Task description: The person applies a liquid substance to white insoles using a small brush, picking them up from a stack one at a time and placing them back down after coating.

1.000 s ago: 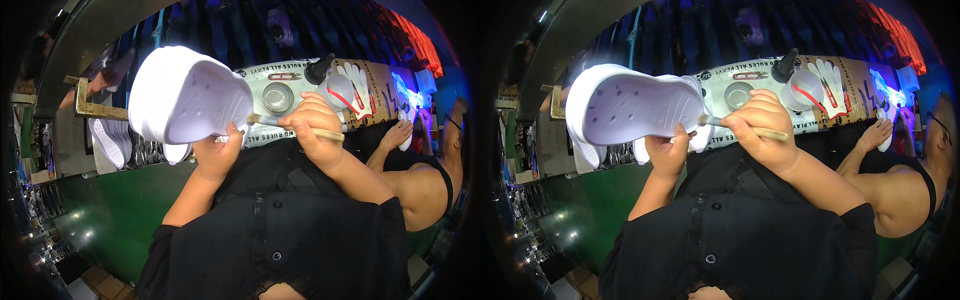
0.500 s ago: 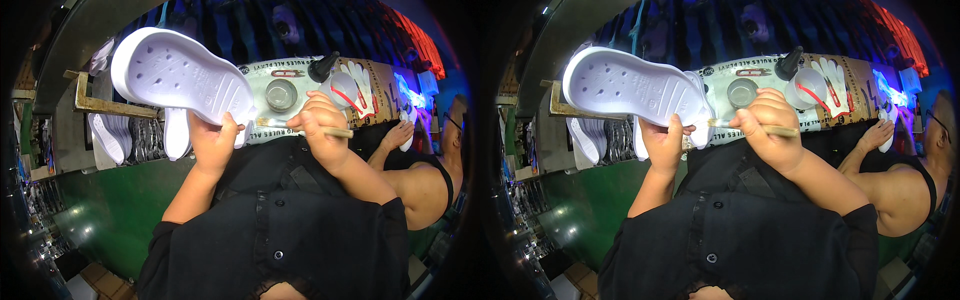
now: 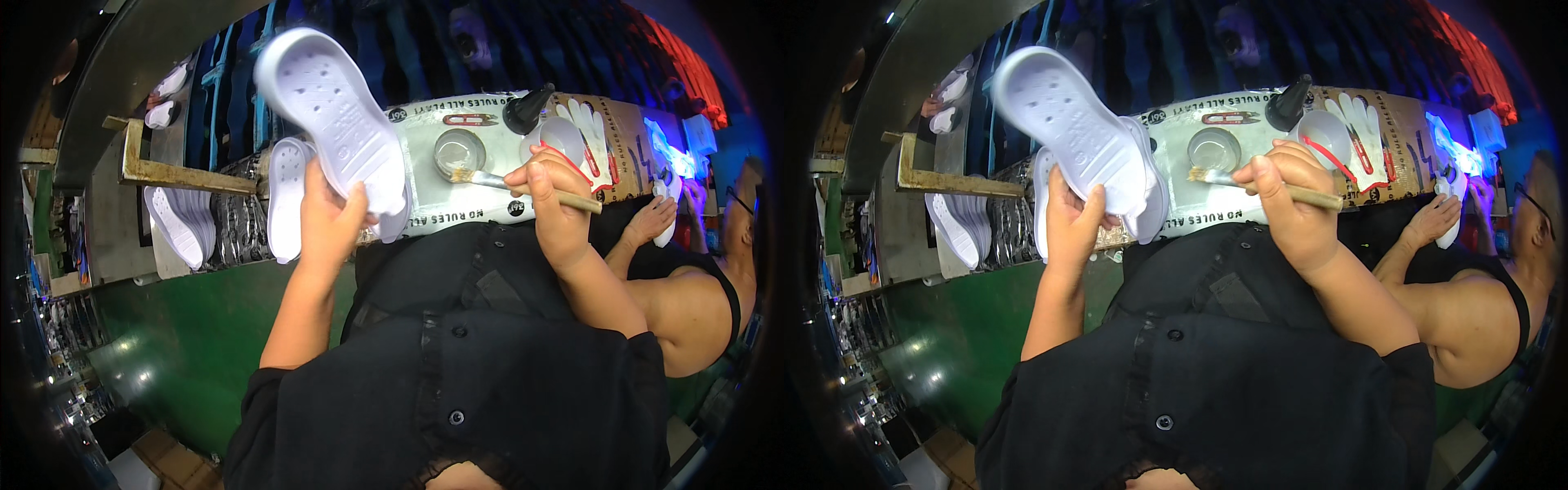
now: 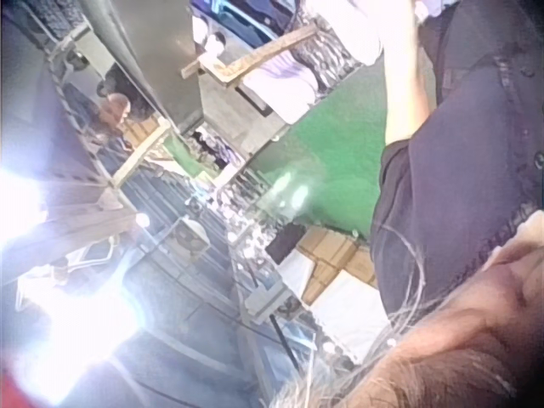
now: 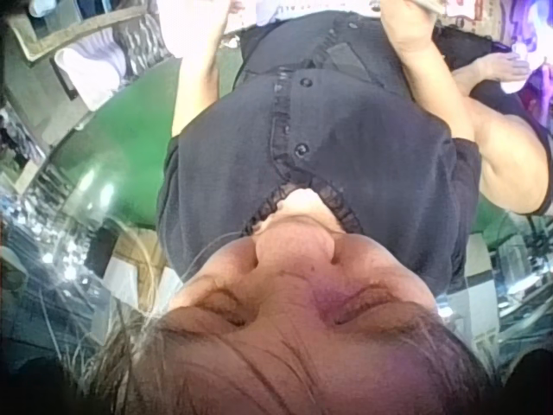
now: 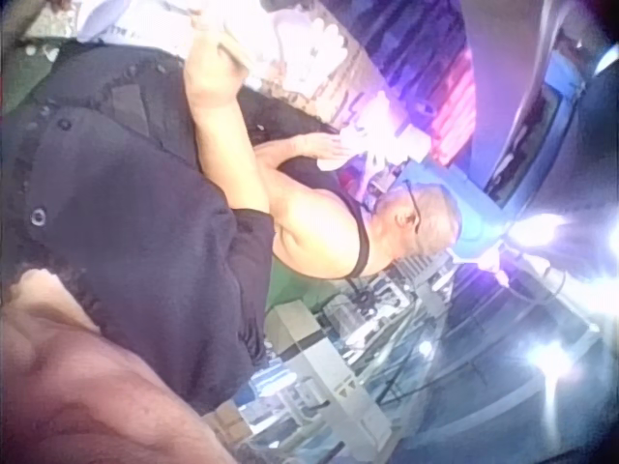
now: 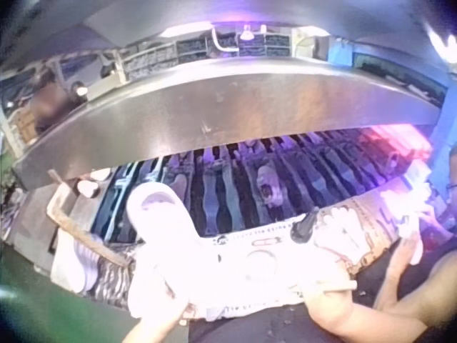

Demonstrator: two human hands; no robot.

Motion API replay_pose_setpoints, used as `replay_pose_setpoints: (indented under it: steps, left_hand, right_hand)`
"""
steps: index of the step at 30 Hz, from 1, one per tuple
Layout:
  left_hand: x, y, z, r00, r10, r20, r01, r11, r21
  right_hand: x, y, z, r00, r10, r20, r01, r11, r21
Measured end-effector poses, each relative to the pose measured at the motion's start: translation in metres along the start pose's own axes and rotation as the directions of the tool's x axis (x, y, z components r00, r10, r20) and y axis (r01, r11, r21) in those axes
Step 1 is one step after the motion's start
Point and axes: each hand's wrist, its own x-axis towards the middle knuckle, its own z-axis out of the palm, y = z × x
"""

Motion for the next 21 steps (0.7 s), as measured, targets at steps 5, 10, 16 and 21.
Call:
replay_pose_setpoints:
  steps: [5, 10, 16, 21]
  left_hand:
    - [0.013, -0.045, -0.039, 0.857, -0.447, 0.257, 0.434, 0.894, 0.109]
    - [0.000, -0.068, -0.034, 0.997, 0.070, -0.040, -0.013, 0.628, 0.778]
    - [-0.014, -0.054, -0.092, 0.888, 0.441, -0.128, 0.005, 0.270, 0.963]
    - [-0.027, -0.096, -0.143, 0.950, -0.036, -0.312, 0.312, 0.221, 0.924]
  right_hand:
    - [-0.003, 0.023, -0.005, 0.948, 0.317, 0.019, -0.317, 0.947, 0.041]
    - [0.013, 0.063, 0.020, 0.973, 0.209, 0.092, -0.206, 0.977, -0.048]
    - [0.011, 0.091, 0.035, 0.986, 0.079, 0.148, -0.033, 0.956, -0.291]
    - [0.017, 0.067, 0.023, 0.990, 0.116, 0.078, -0.099, 0.977, -0.191]
